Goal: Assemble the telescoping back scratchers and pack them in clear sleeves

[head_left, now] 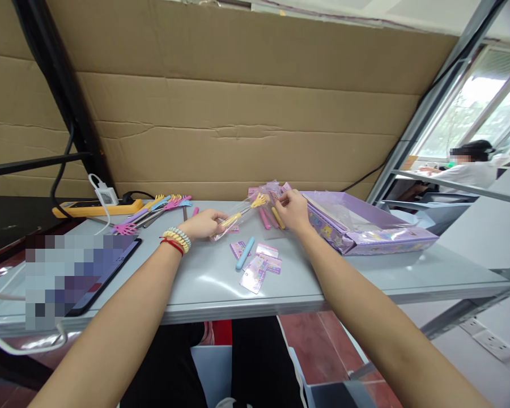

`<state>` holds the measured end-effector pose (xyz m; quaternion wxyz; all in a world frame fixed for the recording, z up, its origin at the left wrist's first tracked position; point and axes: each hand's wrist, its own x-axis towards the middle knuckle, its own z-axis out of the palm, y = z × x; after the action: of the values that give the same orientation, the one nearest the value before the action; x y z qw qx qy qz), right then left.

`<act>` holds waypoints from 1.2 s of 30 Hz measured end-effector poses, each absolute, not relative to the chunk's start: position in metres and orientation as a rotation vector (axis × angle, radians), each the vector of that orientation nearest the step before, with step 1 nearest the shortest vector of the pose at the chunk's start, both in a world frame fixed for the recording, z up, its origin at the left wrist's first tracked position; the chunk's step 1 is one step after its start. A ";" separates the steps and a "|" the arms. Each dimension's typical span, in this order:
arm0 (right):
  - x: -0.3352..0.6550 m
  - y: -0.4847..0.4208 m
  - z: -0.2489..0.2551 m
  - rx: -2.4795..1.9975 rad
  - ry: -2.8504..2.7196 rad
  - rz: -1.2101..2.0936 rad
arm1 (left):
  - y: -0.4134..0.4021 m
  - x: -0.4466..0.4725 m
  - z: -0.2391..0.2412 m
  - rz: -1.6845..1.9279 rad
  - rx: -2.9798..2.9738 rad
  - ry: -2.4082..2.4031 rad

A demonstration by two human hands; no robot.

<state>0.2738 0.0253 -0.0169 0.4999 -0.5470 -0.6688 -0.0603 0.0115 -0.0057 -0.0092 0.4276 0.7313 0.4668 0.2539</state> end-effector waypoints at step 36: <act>0.297 0.041 -0.009 -1.070 -1.079 0.391 | 0.009 -0.003 -0.016 0.555 2.033 1.200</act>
<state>0.2968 0.0408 -0.0090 0.7077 -0.4817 -0.4859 0.1762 -0.0033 0.0089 -0.0155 0.3506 0.7852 0.4634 0.2142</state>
